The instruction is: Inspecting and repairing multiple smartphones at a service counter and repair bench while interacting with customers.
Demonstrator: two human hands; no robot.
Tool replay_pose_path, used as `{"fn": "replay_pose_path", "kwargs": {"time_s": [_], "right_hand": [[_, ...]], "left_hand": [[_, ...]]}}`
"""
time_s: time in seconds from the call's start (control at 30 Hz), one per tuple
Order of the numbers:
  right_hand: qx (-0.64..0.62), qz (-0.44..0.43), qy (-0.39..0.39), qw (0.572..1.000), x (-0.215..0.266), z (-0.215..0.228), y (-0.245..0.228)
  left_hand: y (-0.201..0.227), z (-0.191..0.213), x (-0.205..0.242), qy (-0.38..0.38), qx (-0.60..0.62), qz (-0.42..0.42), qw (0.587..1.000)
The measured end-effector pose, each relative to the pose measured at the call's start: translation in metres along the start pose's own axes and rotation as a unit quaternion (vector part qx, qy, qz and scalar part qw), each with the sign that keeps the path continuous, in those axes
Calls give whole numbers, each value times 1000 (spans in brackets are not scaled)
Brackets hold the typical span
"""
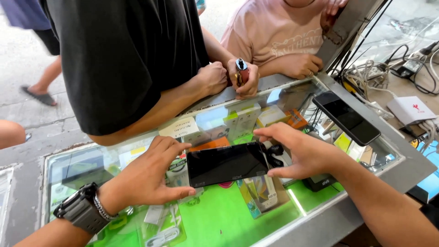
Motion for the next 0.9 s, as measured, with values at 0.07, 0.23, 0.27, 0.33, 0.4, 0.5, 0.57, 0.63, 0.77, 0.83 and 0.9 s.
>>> {"fn": "replay_pose_path", "kwargs": {"time_s": [0.07,0.23,0.27,0.33,0.4,0.5,0.57,0.63,0.77,0.83,0.9], "right_hand": [[3,6,13,1000,2,3,-3],[-2,1,1,1000,2,2,-7],[4,8,6,1000,4,3,-8],[12,62,97,993,8,19,-17],[4,62,112,992,7,20,-17],[-12,41,92,995,0,16,-14],[-17,21,59,998,1,9,-9],[-13,39,75,996,3,13,-7],[21,6,106,994,10,22,-1],[17,14,66,998,7,14,0],[14,8,43,999,5,5,2]], "left_hand": [[3,2,1,11,-4,-12,1000],[1,0,0,-3,18,-5,1000],[1,0,-1,4,9,-5,1000],[6,4,1,48,21,-31,998],[3,6,0,37,17,-15,999],[0,4,0,19,20,-5,1000],[0,2,-2,15,22,-13,1000],[0,1,0,13,14,-14,1000],[5,5,1,22,26,-22,999],[5,7,1,42,16,-27,999],[4,8,0,39,21,-17,999]]}}
Point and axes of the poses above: each hand's wrist, its own x-axis away from the middle knuckle, its own z-axis out of the back of the hand, y = z × x, the point moved 9 cm from there along -x, towards the middle knuckle, and after that the axes turned 3 degrees about -x, right-handed, at the moved point
